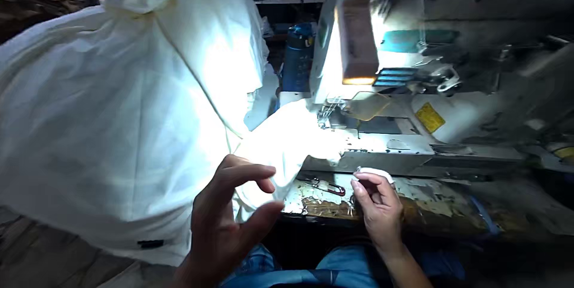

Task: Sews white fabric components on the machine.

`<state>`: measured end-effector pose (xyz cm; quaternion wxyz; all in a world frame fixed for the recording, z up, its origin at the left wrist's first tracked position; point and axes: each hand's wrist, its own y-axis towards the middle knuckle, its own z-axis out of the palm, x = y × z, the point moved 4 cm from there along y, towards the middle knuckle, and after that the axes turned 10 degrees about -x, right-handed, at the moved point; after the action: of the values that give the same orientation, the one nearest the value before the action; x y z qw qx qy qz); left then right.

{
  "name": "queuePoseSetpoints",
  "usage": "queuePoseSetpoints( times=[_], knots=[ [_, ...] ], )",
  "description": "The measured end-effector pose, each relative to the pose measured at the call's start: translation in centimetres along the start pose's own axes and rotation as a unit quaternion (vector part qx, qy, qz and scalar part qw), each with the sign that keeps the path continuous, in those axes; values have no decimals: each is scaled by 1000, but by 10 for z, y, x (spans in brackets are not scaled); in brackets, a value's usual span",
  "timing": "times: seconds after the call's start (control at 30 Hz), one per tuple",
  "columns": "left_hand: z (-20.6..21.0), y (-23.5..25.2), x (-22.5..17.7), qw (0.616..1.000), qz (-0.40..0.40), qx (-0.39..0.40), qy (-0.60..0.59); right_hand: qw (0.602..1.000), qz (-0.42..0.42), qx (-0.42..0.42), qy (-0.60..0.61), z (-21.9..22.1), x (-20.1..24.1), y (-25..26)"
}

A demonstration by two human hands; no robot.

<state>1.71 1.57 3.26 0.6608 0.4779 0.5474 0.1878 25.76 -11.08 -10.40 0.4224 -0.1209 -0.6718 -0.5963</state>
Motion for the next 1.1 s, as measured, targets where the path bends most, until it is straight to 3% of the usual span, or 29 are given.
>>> queuePoseSetpoints(
  times=[0.13, 0.27, 0.33, 0.4, 0.5, 0.57, 0.67, 0.8, 1.0, 1.1],
  knots=[
    [25, 27, 39, 990, 47, 28, 132, 986, -125, 17, -112, 11, 29, 31],
    [70, 44, 86, 934, 153, 202, 251, 981, -139, 52, -126, 31, 30, 43],
    [86, 46, 104, 915, 178, 248, 263, 985, -123, 58, -104, 36, 28, 45],
    [90, 49, 110, 930, 178, 217, 238, 992, -65, 85, -64, 39, 28, 49],
    [80, 59, 96, 972, 137, 101, 160, 982, 73, 172, 14, 42, 26, 55],
    [71, 70, 78, 976, 156, 22, 148, 979, 107, 175, 16, 45, 23, 58],
    [67, 76, 65, 965, 203, -33, 164, 984, 106, 145, 1, 48, 21, 59],
    [67, 72, 58, 968, 194, -14, 161, 992, 57, 115, 22, 52, 23, 59],
    [56, 72, 55, 960, 220, -31, 171, 986, 94, 129, 42, 51, 26, 60],
    [55, 75, 58, 962, 214, -47, 162, 995, 71, 69, 9, 52, 32, 61]
  ],
)
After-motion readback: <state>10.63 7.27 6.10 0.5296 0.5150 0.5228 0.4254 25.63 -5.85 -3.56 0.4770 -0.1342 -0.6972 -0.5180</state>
